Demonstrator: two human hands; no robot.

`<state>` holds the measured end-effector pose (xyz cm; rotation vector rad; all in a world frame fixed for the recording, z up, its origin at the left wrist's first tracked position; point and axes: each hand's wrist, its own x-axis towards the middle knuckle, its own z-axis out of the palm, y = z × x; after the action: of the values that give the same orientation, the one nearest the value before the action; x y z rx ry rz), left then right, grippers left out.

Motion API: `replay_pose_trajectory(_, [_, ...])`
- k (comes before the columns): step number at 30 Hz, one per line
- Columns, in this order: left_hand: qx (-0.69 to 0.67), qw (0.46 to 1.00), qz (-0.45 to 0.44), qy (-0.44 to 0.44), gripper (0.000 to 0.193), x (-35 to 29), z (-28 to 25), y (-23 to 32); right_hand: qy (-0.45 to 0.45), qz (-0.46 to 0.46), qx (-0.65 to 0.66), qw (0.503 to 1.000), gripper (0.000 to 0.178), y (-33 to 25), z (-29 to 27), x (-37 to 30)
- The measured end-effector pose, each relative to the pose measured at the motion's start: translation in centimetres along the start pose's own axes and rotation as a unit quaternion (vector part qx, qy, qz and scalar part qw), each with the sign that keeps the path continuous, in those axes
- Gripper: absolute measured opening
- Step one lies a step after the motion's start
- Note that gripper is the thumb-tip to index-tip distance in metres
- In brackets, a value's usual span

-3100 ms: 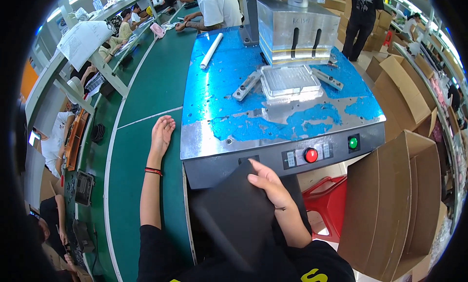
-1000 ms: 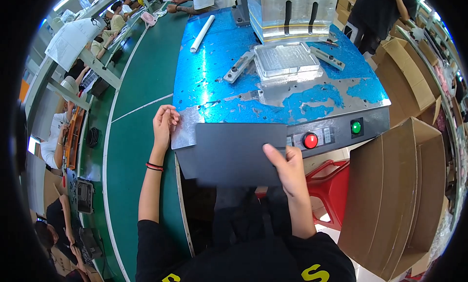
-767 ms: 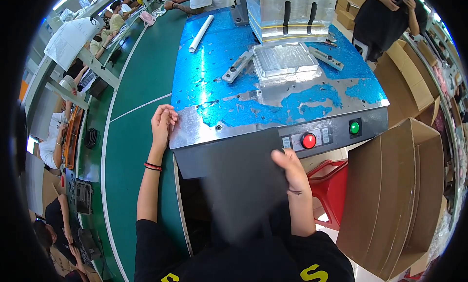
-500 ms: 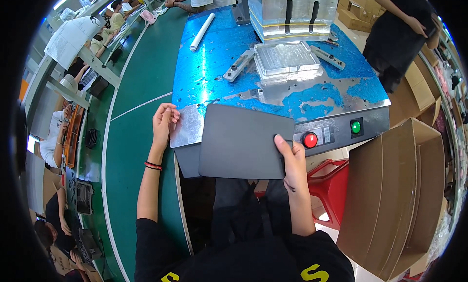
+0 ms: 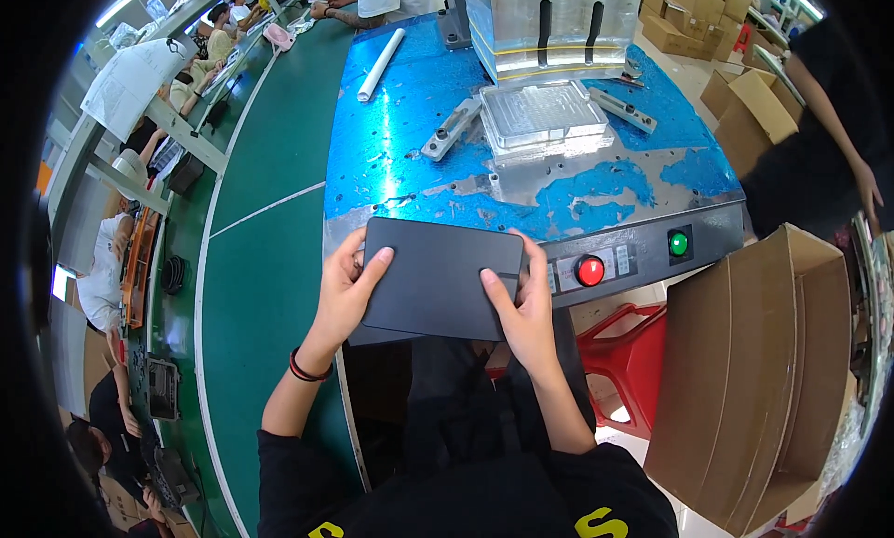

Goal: The recorder operates an industrial press machine to process black plastic components, placing them in the machine and then boxing the finished parts.

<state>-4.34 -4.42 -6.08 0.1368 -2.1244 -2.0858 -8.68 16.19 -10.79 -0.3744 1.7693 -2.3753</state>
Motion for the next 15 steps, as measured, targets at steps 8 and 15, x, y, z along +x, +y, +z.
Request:
replay_pose_trajectory(8, [-0.025, 0.992, 0.014, 0.126, 0.018, 2.7, -4.1, -2.3, -0.066, -0.105, -0.028, 0.992, 0.069, -0.2, 0.8, 5.8])
replay_pose_trajectory(15, [-0.127, 0.988, -0.008, 0.093, 0.029, 3.6, -6.1, -5.0, -0.184, -0.067, -0.030, 0.980, 0.050, 1.7, 0.4, 12.1])
